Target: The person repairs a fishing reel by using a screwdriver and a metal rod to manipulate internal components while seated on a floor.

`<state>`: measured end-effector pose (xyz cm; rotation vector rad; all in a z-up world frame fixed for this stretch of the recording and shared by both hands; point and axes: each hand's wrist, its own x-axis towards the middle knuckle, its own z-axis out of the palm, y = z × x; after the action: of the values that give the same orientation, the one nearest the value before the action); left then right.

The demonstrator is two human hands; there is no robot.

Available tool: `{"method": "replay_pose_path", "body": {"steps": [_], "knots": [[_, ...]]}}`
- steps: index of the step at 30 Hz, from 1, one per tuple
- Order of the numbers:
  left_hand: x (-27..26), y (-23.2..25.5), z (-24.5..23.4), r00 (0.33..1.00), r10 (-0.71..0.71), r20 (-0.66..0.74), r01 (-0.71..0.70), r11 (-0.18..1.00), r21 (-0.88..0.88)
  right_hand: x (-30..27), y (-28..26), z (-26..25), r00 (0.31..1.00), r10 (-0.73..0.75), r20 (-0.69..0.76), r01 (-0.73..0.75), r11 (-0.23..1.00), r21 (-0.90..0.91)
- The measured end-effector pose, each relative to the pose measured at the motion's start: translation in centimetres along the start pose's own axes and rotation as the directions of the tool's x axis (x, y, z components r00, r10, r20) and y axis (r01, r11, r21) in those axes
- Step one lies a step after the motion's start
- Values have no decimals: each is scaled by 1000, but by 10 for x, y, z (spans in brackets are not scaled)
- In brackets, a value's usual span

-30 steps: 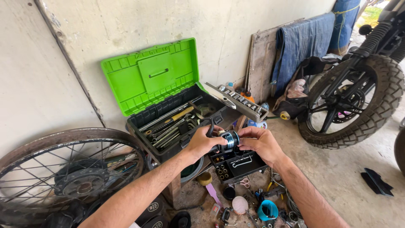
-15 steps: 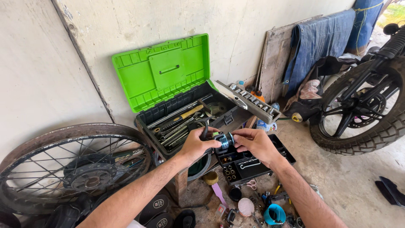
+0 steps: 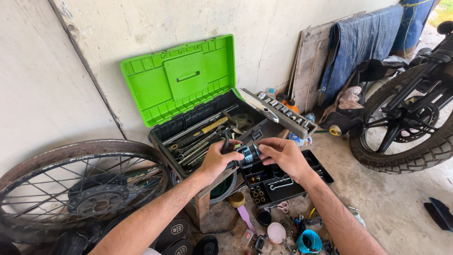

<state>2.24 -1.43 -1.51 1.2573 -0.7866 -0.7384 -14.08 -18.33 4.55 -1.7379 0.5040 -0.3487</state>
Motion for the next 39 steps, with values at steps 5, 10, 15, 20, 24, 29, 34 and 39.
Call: {"method": "replay_pose_path", "body": {"steps": [5,10,15,20,24,29,34,39], "knots": [[4,-1,3,1000,6,15,-6,1000,0,4,13,-7,995,-89,39,92,994,-59],[7,-5,4,999,-20,34,22,998,-58,11,30,-16,987,-145,69,145,989,7],[7,-5,3,998,-3,58,9,995,-94,4,18,-16,978,-188,92,184,982,50],[2,1,9,997,-7,79,17,992,-124,-6,2,-9,1000,-9,26,8,1000,26],[-1,6,12,992,40,122,-29,996,-90,-9,2,-11,999,-46,16,48,992,-119],[0,2,11,993,19,115,-9,997,-81,-19,1,-4,982,-187,16,184,944,-274],[2,-2,8,993,-31,110,48,987,-156,-30,0,-1,810,-580,86,555,711,-432],[-1,-3,14,988,-32,149,81,938,-338,-30,-5,-10,913,-408,-31,390,890,-238]]}}
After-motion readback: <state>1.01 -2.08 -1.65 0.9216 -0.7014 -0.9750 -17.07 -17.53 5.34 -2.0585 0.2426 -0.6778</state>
